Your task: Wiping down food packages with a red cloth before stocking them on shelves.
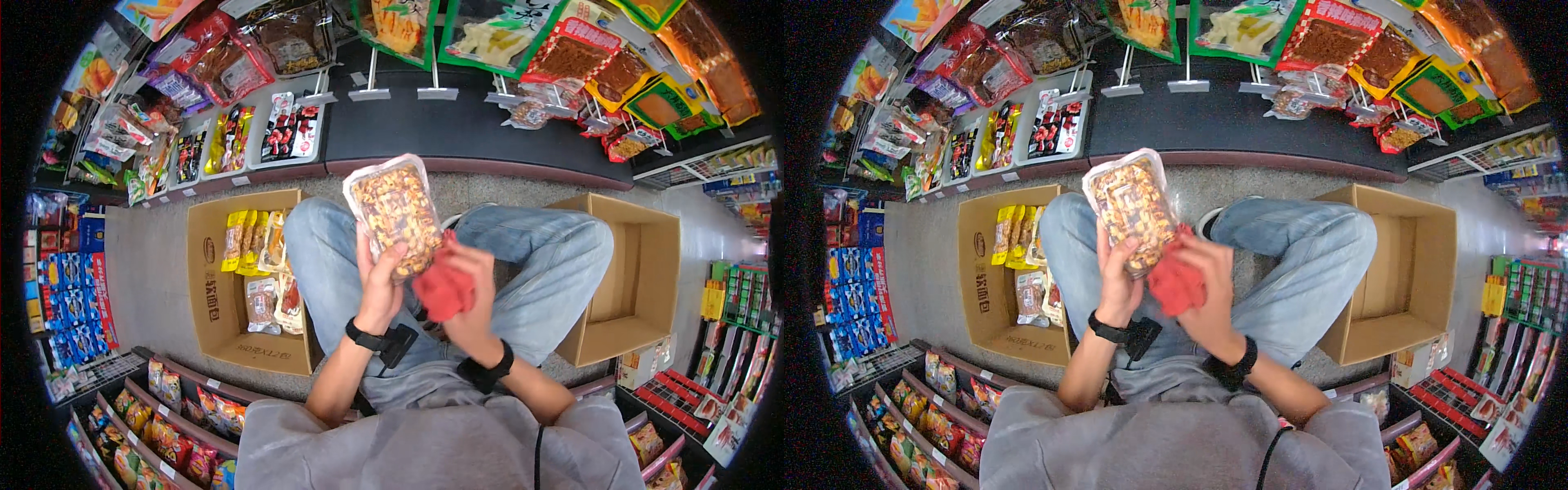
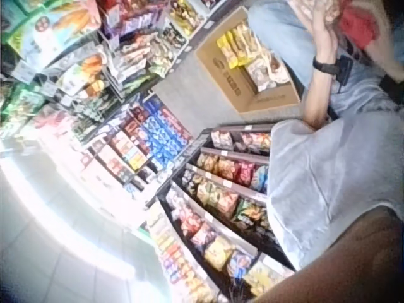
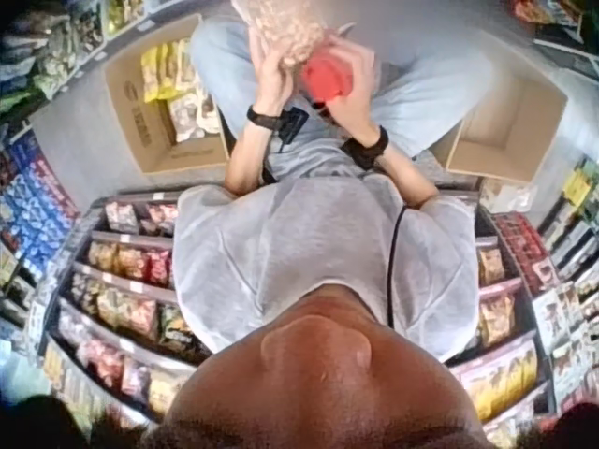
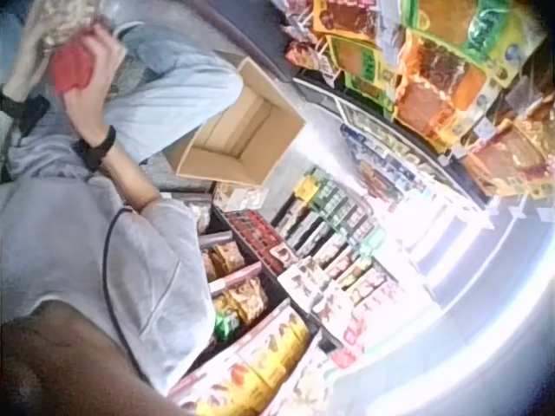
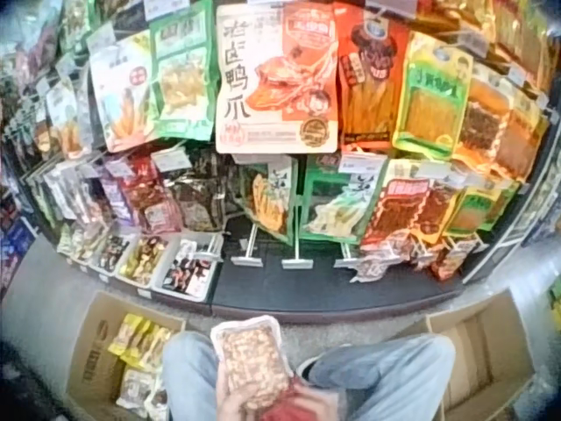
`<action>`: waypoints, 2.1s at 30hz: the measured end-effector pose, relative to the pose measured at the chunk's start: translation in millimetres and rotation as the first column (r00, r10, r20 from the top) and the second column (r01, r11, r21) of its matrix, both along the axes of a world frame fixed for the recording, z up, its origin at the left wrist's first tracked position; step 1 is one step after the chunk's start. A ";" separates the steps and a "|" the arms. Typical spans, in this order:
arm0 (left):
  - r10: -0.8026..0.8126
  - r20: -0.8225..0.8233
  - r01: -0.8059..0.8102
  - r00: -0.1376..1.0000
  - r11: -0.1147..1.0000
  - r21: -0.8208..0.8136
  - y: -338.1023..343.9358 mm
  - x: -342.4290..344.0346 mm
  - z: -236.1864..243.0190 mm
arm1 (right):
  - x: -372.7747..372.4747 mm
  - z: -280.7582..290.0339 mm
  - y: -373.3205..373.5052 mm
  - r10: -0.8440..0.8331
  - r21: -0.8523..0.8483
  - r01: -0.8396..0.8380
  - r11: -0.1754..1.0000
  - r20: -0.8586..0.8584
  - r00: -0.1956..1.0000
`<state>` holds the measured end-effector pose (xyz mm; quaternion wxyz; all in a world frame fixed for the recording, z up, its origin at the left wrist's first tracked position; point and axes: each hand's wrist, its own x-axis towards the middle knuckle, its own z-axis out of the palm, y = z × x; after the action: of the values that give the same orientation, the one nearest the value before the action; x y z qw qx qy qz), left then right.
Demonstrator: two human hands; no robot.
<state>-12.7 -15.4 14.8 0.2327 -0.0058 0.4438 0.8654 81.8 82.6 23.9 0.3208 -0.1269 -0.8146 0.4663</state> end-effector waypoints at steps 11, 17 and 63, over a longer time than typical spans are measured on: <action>-0.153 0.120 0.154 0.981 0.988 -0.002 -3.4 0.2 -2.9 | -42.2 13.0 35.7 0.071 -0.338 -0.103 0.935 -0.105 0.992; 0.043 0.125 -0.036 0.991 0.997 -0.063 4.1 -10.3 -2.6 | -11.7 8.9 5.7 0.049 0.087 -0.049 0.995 0.003 0.999; -0.311 -0.669 -0.132 0.675 0.841 -0.524 -4.0 -5.7 18.6 | -11.3 61.3 7.9 0.553 0.635 -0.431 0.641 0.007 0.833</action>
<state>-18.4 -19.4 33.4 0.0681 0.2993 0.7201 0.6224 70.6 90.5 85.2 0.2794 0.2560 -0.8893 0.2560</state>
